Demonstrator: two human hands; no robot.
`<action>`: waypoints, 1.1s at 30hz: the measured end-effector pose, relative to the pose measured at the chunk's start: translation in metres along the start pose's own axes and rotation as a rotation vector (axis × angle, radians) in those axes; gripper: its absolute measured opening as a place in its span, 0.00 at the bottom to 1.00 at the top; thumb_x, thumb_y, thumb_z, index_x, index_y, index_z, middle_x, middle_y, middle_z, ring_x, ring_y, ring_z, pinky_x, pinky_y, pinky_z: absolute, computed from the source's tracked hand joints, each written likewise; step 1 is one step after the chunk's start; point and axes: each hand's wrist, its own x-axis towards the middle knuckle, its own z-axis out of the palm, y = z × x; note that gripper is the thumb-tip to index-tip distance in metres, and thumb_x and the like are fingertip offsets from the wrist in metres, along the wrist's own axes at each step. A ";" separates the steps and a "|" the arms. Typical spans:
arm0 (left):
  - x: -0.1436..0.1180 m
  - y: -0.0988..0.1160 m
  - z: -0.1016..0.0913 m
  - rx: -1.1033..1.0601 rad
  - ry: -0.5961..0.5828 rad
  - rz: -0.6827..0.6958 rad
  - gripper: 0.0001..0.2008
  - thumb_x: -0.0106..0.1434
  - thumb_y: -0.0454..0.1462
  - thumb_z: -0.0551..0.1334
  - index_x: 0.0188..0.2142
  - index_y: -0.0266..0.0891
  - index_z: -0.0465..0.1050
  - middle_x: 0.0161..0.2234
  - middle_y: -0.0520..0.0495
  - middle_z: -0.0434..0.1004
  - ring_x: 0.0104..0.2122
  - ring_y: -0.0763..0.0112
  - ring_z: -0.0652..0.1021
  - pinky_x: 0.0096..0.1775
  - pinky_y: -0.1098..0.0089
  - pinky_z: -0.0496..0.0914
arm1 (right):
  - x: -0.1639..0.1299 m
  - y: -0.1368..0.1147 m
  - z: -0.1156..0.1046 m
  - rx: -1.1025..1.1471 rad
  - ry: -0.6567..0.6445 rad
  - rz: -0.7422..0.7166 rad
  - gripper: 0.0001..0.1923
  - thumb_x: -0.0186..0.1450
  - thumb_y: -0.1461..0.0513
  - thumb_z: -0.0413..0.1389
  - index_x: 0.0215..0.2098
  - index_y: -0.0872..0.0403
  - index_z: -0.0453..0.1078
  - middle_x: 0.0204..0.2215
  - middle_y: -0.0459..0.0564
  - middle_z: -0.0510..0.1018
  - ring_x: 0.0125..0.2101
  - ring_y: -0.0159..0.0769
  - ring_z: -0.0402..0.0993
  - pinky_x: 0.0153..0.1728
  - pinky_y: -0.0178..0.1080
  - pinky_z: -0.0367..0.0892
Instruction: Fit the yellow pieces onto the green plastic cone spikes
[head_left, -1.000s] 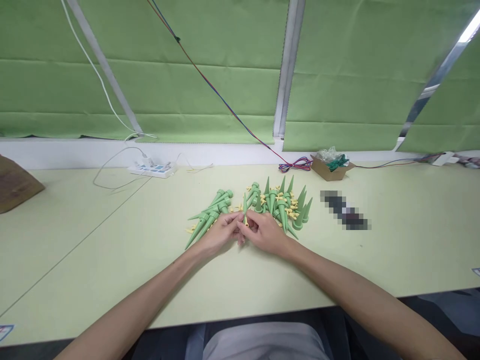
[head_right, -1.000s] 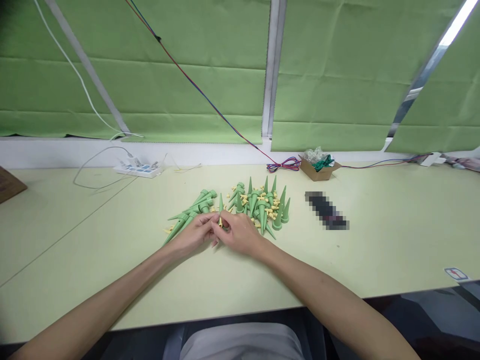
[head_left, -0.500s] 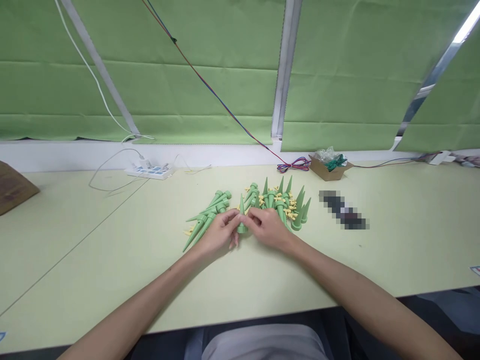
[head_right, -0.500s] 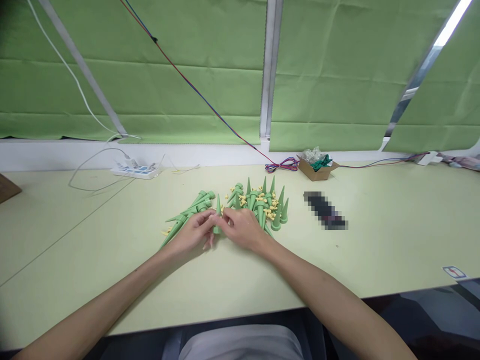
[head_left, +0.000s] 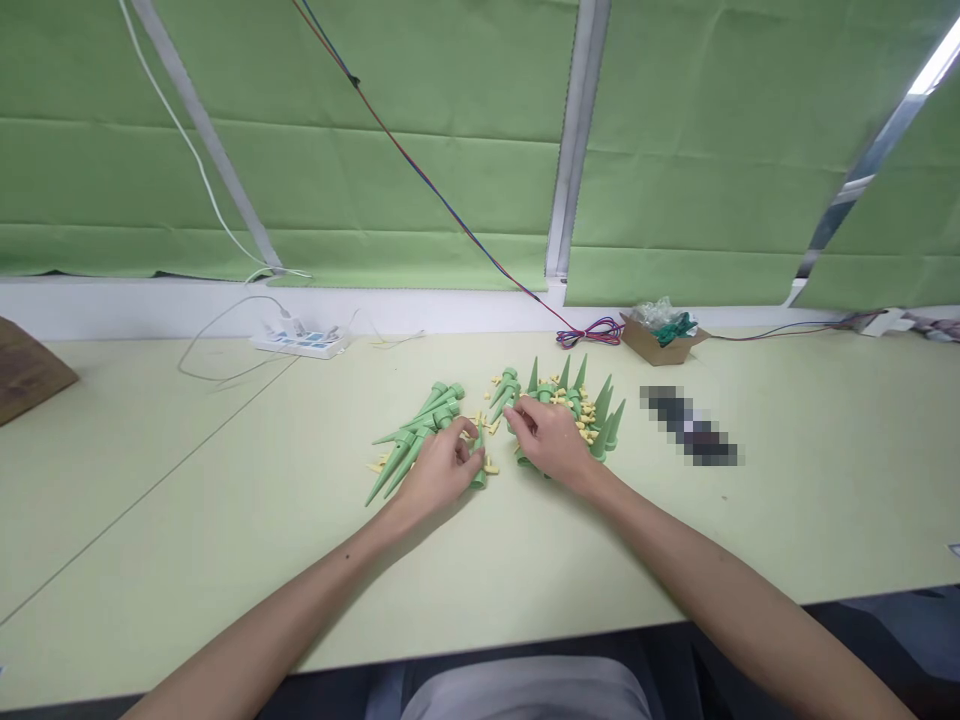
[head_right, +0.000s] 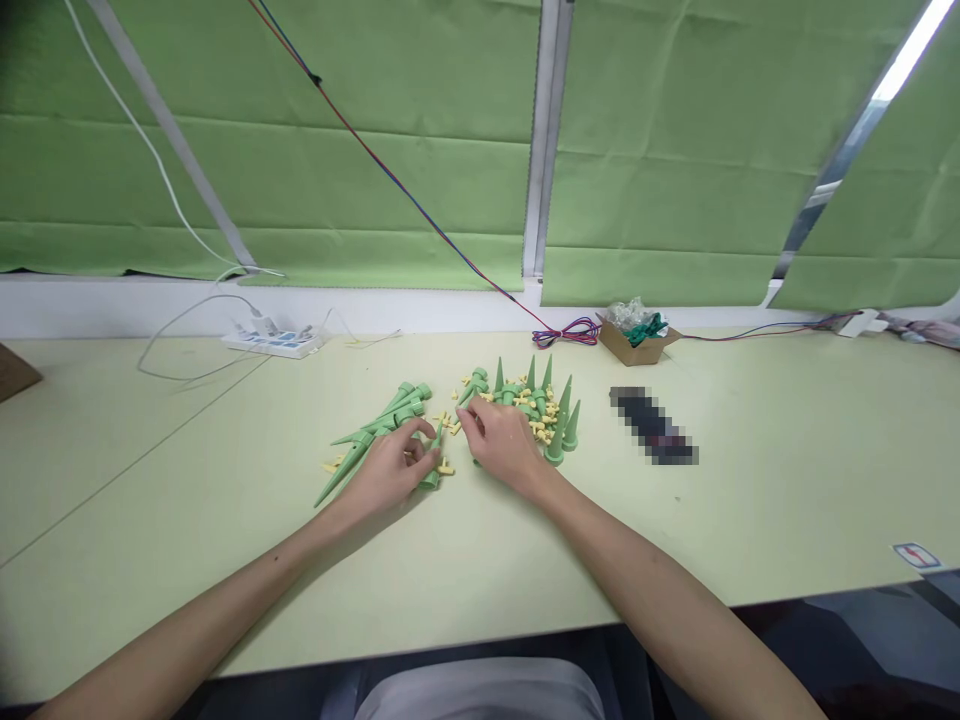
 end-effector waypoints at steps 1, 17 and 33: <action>0.000 -0.001 0.000 0.033 0.004 0.005 0.05 0.65 0.39 0.58 0.39 0.42 0.66 0.21 0.57 0.70 0.19 0.72 0.70 0.25 0.72 0.59 | 0.000 0.000 0.000 -0.029 -0.015 0.002 0.16 0.74 0.59 0.49 0.28 0.52 0.63 0.20 0.42 0.68 0.20 0.31 0.60 0.27 0.34 0.52; 0.000 0.005 -0.009 0.054 0.150 0.065 0.12 0.69 0.44 0.55 0.33 0.41 0.72 0.19 0.54 0.67 0.20 0.69 0.67 0.25 0.69 0.57 | -0.005 -0.026 -0.016 -0.494 -0.361 -0.087 0.07 0.67 0.60 0.57 0.38 0.55 0.74 0.35 0.55 0.79 0.42 0.45 0.71 0.39 0.42 0.60; 0.002 0.000 -0.004 0.053 0.134 0.140 0.14 0.69 0.44 0.56 0.32 0.40 0.74 0.17 0.56 0.63 0.19 0.72 0.64 0.25 0.70 0.56 | -0.010 -0.024 -0.005 -0.559 -0.446 -0.107 0.10 0.65 0.70 0.52 0.40 0.57 0.74 0.34 0.57 0.79 0.43 0.47 0.71 0.42 0.43 0.61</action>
